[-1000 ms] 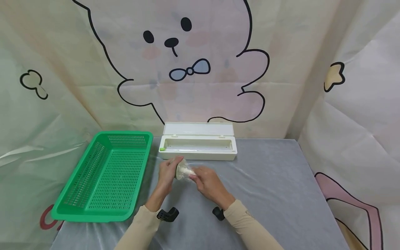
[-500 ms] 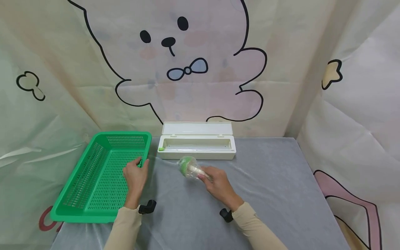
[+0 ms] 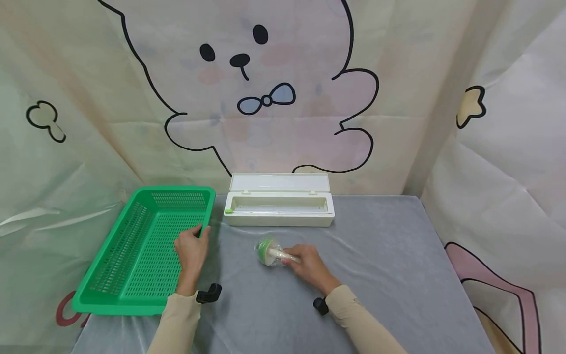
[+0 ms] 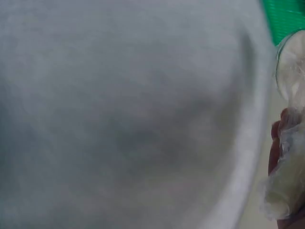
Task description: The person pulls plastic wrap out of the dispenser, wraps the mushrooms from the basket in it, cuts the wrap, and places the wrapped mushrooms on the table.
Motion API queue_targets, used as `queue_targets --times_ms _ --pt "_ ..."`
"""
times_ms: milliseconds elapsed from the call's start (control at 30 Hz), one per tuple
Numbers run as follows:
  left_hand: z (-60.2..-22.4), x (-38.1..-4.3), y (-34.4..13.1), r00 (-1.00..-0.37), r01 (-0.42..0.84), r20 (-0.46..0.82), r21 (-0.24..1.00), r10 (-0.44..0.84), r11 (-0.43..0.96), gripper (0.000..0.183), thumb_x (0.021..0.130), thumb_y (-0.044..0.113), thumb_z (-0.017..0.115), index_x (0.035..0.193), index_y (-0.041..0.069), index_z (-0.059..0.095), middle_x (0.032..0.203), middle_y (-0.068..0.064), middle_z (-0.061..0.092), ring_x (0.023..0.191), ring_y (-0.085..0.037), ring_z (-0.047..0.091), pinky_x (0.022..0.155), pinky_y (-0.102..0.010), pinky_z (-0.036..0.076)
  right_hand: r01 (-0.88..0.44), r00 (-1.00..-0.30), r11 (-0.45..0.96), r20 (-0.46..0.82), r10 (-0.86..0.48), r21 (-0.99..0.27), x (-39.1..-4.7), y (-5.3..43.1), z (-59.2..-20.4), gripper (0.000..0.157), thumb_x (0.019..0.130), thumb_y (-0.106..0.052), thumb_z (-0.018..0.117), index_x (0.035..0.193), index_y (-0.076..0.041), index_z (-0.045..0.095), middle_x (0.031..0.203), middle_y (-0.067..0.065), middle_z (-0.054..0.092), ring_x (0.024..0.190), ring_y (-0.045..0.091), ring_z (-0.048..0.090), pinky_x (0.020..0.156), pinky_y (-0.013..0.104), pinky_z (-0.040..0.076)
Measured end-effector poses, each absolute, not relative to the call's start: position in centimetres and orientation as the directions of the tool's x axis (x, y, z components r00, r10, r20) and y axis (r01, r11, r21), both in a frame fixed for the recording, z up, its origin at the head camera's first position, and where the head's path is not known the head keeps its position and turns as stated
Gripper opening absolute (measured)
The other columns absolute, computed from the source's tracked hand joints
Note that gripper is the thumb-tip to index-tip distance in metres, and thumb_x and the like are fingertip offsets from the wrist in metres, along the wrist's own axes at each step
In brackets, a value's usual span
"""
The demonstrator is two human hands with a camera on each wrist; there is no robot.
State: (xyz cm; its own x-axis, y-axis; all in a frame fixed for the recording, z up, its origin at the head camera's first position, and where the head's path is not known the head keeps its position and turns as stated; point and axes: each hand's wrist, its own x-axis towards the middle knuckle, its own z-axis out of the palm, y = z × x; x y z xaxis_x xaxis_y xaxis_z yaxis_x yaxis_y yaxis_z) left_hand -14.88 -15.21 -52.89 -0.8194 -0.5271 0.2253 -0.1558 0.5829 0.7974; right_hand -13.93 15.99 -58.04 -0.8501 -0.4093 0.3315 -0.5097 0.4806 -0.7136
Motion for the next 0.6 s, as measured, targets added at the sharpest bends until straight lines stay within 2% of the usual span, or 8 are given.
queue_targets --times_ms 200,433,600 --pt "-52.9 -14.9 -15.3 -0.820 -0.156 0.223 0.799 -0.527 0.581 0.035 0.092 0.015 0.077 0.117 -0.008 0.072 0.109 -0.029 0.070 0.099 -0.050 0.065 0.095 -0.065 0.045 -0.450 -0.878 0.560 0.231 -0.419 -0.695 -13.6 15.1 -59.9 0.028 0.086 -0.016 0.083 0.110 -0.003 0.078 0.096 0.004 0.074 0.088 0.019 0.069 0.076 0.036 0.056" --pt "-52.9 -14.9 -15.4 -0.817 -0.149 0.234 0.798 -0.528 0.584 0.033 0.090 0.012 0.078 0.116 -0.008 0.072 0.107 -0.029 0.071 0.095 -0.050 0.067 0.089 -0.065 0.048 -0.446 -0.883 0.658 0.181 -0.432 -0.606 -13.0 14.9 -59.9 0.035 0.091 -0.022 0.079 0.119 -0.002 0.074 0.102 0.004 0.068 0.092 0.019 0.063 0.075 0.034 0.053" --pt "-52.9 -15.0 -15.3 -0.816 -0.150 0.233 0.799 -0.529 0.583 0.033 0.090 0.013 0.077 0.115 -0.008 0.072 0.106 -0.029 0.071 0.095 -0.049 0.067 0.089 -0.065 0.048 -0.423 -0.897 0.669 0.177 -0.405 -0.611 -12.9 15.1 -59.7 0.042 0.090 -0.024 0.080 0.122 0.001 0.071 0.111 0.009 0.068 0.102 0.025 0.065 0.084 0.042 0.054"
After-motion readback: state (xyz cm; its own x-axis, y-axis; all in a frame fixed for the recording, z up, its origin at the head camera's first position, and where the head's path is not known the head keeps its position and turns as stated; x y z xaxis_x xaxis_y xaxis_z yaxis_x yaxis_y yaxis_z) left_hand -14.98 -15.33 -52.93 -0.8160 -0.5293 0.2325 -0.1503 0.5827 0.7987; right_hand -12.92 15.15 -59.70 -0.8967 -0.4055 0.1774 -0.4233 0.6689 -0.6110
